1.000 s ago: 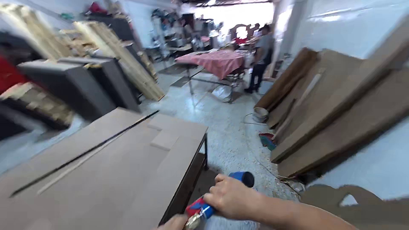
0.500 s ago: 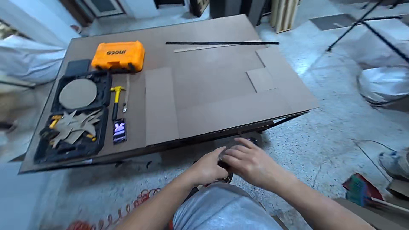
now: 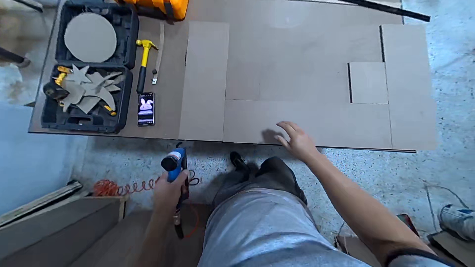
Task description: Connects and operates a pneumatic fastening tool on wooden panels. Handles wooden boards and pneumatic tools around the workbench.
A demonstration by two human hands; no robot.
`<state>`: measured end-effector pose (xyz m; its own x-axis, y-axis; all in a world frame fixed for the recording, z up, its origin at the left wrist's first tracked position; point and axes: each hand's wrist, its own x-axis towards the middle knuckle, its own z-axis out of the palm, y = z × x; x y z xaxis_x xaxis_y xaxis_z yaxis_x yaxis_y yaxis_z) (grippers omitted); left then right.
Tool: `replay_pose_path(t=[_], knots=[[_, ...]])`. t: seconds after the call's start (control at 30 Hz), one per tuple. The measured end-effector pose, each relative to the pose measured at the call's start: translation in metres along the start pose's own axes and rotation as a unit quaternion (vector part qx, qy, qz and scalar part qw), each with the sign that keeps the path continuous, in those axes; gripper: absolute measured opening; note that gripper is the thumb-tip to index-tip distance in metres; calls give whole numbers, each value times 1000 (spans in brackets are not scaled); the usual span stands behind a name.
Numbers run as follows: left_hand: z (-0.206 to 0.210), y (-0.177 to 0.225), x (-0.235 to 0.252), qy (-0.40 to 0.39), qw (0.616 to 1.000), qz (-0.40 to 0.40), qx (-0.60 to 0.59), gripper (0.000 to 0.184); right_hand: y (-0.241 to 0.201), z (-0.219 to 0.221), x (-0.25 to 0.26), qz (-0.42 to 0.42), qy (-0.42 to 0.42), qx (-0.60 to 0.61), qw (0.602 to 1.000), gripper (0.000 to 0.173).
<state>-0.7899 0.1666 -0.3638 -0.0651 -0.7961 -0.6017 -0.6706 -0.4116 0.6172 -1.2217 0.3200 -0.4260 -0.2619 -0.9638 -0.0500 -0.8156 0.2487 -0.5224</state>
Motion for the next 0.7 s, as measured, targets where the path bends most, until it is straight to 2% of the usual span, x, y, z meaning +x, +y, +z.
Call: replay_pose_path(t=[0.07, 0.13, 0.3, 0.43, 0.6, 0.7], knots=[[16, 2, 9, 9, 999, -5, -35, 38, 16, 19, 46, -9, -11, 1, 1000, 53], [30, 8, 3, -22, 999, 13, -41, 38, 32, 33, 94, -20, -20, -10, 1000, 60], [91, 43, 5, -26, 990, -49, 130, 36, 70, 66, 196, -60, 41, -52, 996, 81], [127, 57, 19, 21, 987, -61, 147, 33, 82, 85, 213, -47, 20, -58, 997, 92], [132, 50, 25, 40, 987, -94, 126, 31, 84, 92, 214, -39, -8, -88, 995, 72], [133, 39, 24, 46, 987, -102, 111, 30, 86, 93, 216, -39, -14, -98, 994, 68]])
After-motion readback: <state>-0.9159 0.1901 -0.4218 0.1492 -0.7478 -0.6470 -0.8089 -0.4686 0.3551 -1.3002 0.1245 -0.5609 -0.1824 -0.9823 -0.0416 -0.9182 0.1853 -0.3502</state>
